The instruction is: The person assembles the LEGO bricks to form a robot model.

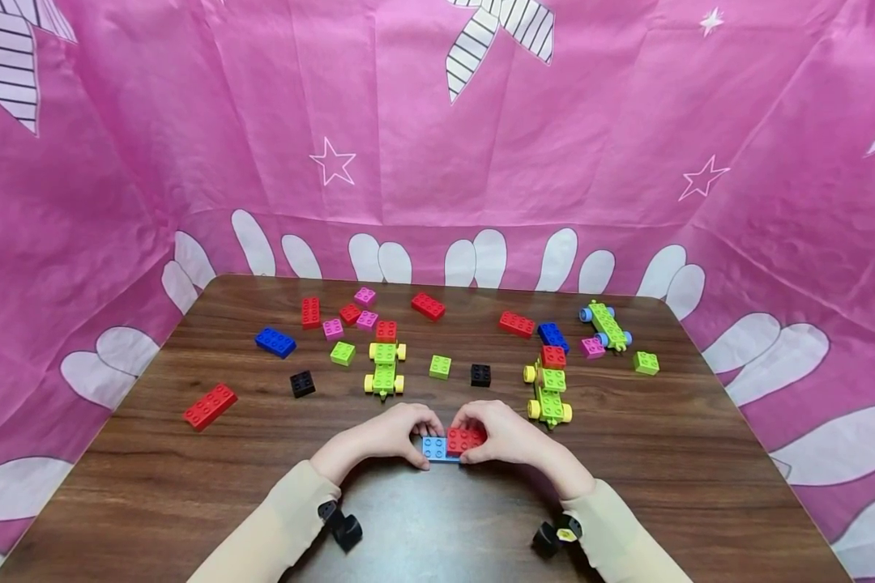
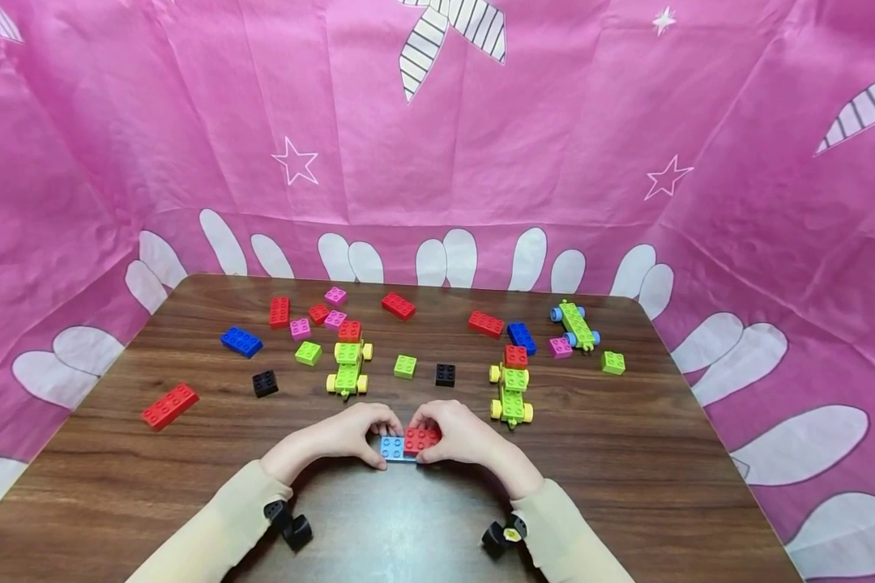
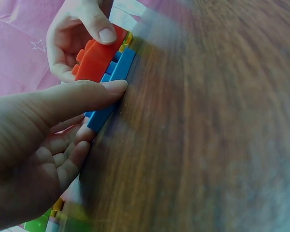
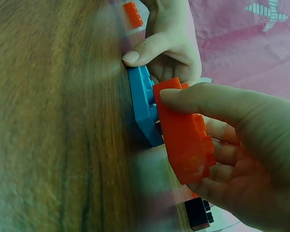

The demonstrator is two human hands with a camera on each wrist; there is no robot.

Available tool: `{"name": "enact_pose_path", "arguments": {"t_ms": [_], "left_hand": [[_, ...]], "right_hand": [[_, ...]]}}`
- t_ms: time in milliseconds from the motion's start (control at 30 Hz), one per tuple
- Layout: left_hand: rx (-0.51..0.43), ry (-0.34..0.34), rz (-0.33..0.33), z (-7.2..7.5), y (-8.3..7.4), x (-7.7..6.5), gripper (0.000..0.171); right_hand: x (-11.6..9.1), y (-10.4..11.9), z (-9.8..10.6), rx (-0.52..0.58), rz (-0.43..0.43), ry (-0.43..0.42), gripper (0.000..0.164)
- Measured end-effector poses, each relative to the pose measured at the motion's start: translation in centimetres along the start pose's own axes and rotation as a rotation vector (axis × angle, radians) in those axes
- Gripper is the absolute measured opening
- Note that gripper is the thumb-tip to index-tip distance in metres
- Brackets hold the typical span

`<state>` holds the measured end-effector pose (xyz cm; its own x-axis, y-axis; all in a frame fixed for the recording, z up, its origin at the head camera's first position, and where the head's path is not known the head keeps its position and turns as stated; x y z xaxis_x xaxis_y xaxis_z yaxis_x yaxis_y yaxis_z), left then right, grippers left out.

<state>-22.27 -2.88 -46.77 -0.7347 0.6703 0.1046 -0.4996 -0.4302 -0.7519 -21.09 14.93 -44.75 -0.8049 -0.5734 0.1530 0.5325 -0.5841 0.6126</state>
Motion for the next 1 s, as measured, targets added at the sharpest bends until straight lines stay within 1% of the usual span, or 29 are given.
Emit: {"name": "enact_pose_path", "arguments": {"t_ms": [467, 1000], "left_hand": [[-0.010, 0.005, 0.012, -0.03, 0.12, 0.08, 0.040], [0.003, 0.000, 0.008, 0.06, -0.04, 0.06, 0.040]], "right_hand": [[0.02, 0.26, -0.15, -0.008, -0.004, 0.022, 0.033], [0.05, 0.53, -0.12, -0.019, 0.006, 0.004, 0.031]]}}
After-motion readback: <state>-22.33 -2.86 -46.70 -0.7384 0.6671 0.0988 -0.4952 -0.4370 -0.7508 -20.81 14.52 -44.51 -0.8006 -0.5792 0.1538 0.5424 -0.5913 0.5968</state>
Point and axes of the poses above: each hand's wrist, its own x-axis towards the middle knuckle, its own z-axis out of the back of the hand, y = z × x, the point moved 4 cm from there along x, towards the middle knuckle, and after that the axes turned 11 degrees about -y, right-handed, at the moved point
